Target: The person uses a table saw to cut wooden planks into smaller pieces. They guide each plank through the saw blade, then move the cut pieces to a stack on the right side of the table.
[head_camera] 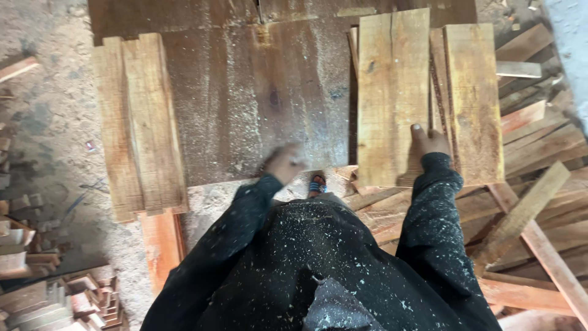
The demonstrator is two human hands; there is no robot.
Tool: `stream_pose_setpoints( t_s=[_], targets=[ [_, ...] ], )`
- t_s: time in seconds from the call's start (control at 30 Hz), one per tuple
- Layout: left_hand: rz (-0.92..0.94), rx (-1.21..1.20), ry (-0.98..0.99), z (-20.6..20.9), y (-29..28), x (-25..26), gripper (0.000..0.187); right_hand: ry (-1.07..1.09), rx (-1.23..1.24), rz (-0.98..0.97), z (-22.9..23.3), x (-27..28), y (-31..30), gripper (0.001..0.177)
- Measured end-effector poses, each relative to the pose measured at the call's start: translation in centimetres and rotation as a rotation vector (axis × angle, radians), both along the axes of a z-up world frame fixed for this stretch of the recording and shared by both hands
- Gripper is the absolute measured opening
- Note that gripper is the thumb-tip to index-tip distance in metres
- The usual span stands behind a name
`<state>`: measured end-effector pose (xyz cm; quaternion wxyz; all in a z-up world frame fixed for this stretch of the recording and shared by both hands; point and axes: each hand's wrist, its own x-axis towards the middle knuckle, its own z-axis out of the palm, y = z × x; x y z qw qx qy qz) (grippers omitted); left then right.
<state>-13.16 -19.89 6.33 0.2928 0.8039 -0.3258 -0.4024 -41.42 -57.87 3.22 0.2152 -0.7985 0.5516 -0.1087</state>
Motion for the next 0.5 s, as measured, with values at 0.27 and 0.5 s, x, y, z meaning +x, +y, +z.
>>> stream_pose_setpoints(
  t_s=[0.27, 0.5],
  targets=[
    [-0.003, -0.154, 0.326, -3.1, -3.0, -5.2, 0.086, -0.231, 0.009, -0.118, -0.9, 4.7, 10.4, 0.061],
    [-0.008, -0.161, -0.196, -1.5, 5.5, -4.5, 0.116, -0.507, 0.19, -0.003, -2.5, 11.1, 18.9, 0.05]
  ],
)
